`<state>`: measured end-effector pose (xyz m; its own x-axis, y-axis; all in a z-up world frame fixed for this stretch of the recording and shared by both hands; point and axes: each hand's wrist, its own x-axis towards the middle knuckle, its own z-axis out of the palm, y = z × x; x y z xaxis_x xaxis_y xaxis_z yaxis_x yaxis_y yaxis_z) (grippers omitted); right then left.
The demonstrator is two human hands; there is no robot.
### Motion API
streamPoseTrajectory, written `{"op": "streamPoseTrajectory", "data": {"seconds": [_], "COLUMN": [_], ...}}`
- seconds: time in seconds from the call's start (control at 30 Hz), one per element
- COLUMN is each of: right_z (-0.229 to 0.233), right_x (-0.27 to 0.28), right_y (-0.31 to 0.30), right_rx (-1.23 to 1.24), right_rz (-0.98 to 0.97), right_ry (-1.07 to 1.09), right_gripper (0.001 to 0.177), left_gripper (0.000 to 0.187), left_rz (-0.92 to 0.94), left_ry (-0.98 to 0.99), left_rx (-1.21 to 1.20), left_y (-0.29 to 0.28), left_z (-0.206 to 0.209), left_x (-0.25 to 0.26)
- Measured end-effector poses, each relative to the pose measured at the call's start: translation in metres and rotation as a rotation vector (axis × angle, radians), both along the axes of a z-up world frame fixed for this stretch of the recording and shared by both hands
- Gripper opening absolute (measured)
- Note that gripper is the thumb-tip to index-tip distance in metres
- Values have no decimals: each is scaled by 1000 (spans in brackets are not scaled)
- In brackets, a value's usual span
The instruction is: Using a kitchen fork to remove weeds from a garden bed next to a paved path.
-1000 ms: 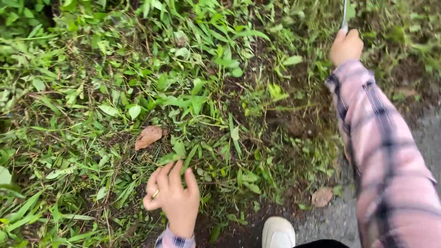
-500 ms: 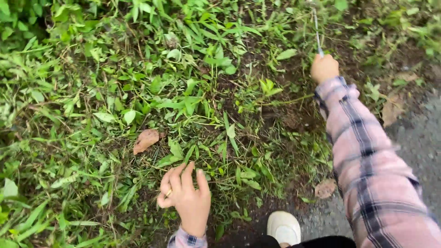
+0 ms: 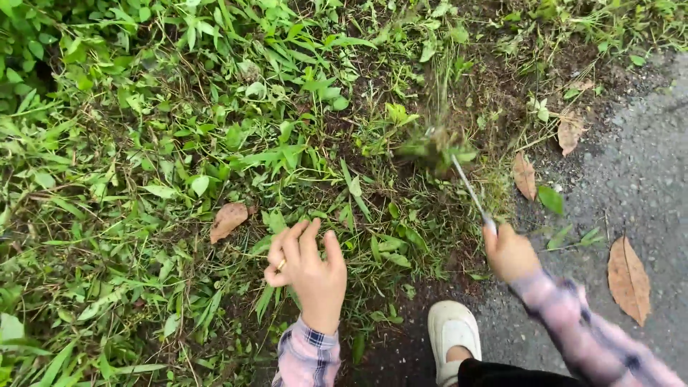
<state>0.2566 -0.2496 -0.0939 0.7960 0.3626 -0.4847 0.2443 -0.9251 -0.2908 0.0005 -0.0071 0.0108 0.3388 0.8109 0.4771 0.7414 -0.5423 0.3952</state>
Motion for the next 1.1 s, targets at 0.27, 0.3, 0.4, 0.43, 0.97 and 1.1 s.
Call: {"op": "streamPoseTrajectory", "data": {"seconds": [0.27, 0.3, 0.4, 0.43, 0.97, 1.1], "right_z": [29, 39, 27, 12, -106, -73], "right_x": [-6, 15, 90, 113, 135, 89], "right_y": [38, 72, 177, 212, 160, 32], "right_rx": [255, 254, 328, 391, 231, 6], "right_rz": [119, 148, 238, 287, 239, 202], "right_ry": [-211, -192, -249, -322, -159, -111], "right_gripper": [34, 36, 42, 46, 52, 58], "left_gripper": [20, 20, 20, 20, 17, 18], "left_rz": [-42, -23, 42, 77, 134, -49], "left_ry": [-68, -53, 4, 49, 92, -41], "left_rx": [23, 34, 55, 52, 33, 109], "left_y": [1, 3, 4, 1, -19, -20], "left_z": [21, 21, 23, 23, -2, -3], "left_x": [-15, -18, -27, -31, -3, 23]}}
